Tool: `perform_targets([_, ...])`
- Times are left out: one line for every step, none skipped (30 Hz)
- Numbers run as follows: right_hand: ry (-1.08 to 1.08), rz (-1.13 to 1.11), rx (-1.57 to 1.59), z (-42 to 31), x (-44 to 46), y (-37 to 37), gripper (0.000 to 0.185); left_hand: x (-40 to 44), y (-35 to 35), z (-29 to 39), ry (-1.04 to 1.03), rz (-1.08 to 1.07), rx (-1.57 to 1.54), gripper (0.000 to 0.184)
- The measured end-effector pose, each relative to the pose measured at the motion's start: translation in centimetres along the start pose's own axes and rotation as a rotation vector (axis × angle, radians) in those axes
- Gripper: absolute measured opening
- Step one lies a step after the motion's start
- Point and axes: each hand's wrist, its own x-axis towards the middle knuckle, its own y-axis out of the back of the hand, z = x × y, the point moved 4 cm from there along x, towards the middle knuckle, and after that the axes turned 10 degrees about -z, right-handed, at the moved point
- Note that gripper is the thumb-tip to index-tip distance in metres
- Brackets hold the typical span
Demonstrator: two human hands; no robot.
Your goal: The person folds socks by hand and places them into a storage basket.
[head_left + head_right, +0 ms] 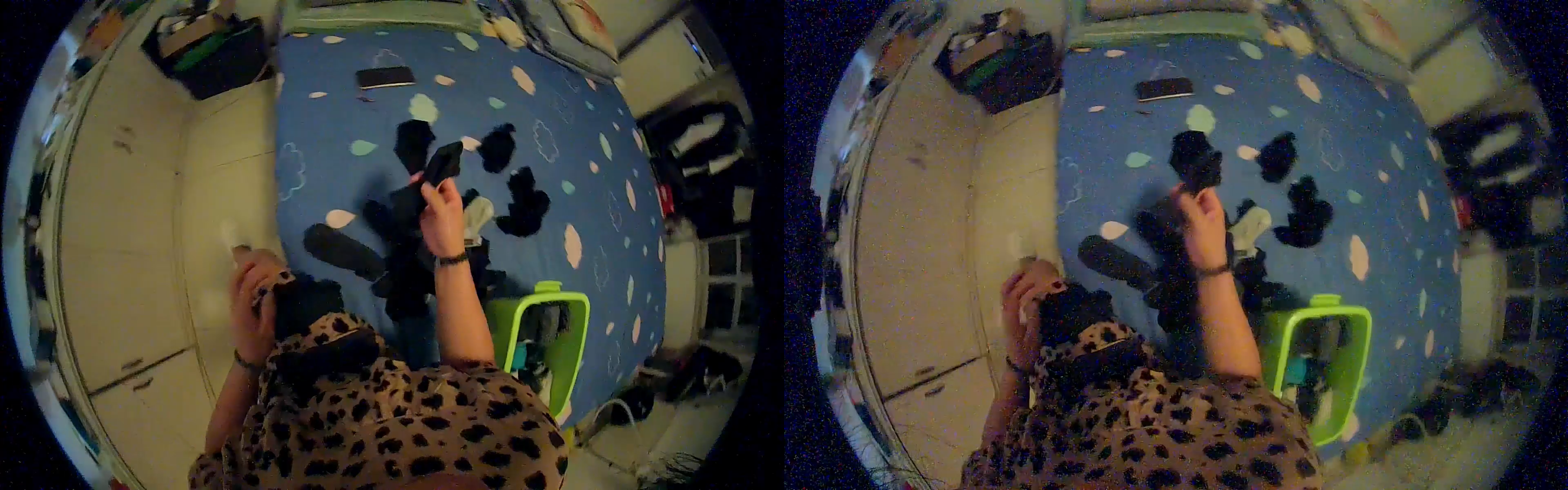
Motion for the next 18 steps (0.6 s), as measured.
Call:
perform_targets([-0.014,-0.037,0.019,0.9,-0.8,-1.1,0.012,1.5,0.0,1.0,-0.046,-0.118,-0.122,0.036])
perform_targets([-0.068,-0.127,-0.008,2.0,-1.6,-2.2,0.015,2.5,-0.8,0.9,0.008,-0.163,-0.248,0.035])
perform_targets([-0.121,-0.218,-0.035,3.2,-2.3,-3.5,0.018,3.5,-1.8,1.1,0.062,-0.206,-0.375,0.035])
perform_targets([-0.134,-0.252,-0.013,3.0,-3.3,-5.6,0.018,4.6,-2.2,2.5,0.148,-0.215,-0.550,0.032])
perform_targets([-0.179,-0.295,-0.208,1.7,-4.5,-8.1,0.019,5.5,-2.8,3.9,0.227,-0.225,-0.731,0.030])
perform_targets([-0.220,-0.333,-0.411,1.2,-5.1,-9.7,0.020,6.1,-3.1,4.5,0.238,-0.204,-0.719,0.030])
perform_targets([-0.180,-0.455,-0.355,2.3,-5.3,-10.3,0.025,6.3,-3.9,4.9,0.263,-0.197,-0.933,0.028])
perform_targets([-0.183,-0.468,-0.347,2.7,-5.8,-10.5,0.025,6.1,-4.3,5.0,0.283,-0.193,-1.151,0.026])
perform_targets([-0.100,-0.493,-0.342,2.4,-6.3,-11.3,0.026,5.8,-4.4,4.7,0.285,-0.185,-1.144,0.026])
perform_targets([-0.015,-0.516,-0.337,2.0,-6.9,-12.0,0.027,5.4,-4.5,4.2,0.292,-0.124,-1.239,0.023])
perform_targets([0.013,-0.405,-0.260,1.5,-7.3,-12.4,0.026,5.0,-4.5,4.1,0.297,-0.064,-1.333,0.021])
perform_targets([0.017,-0.408,-0.256,1.0,-7.7,-12.7,0.026,4.7,-4.2,4.4,0.294,-0.063,-1.327,0.021])
perform_targets([-0.051,-0.353,-0.195,0.8,-8.1,-12.6,0.025,4.2,-3.9,4.9,0.303,-0.004,-1.410,0.021])
perform_targets([-0.120,-0.298,-0.135,0.8,-8.4,-12.5,0.024,3.8,-3.6,5.2,0.312,0.056,-1.494,0.023])
perform_targets([-0.152,-0.293,-0.095,1.0,-8.7,-12.5,0.022,3.4,-3.8,5.1,0.307,0.057,-1.490,0.023])
perform_targets([-0.149,-0.297,-0.092,1.3,-8.9,-12.4,0.022,2.9,-4.0,4.9,0.288,0.083,-1.496,0.026])
perform_targets([-0.134,-0.298,-0.110,1.6,-9.1,-12.0,0.020,2.5,-4.0,4.8,0.268,0.109,-1.502,0.028])
perform_targets([-0.119,-0.297,-0.128,1.9,-9.3,-11.8,0.018,2.1,-3.9,5.1,0.264,0.110,-1.499,0.028])
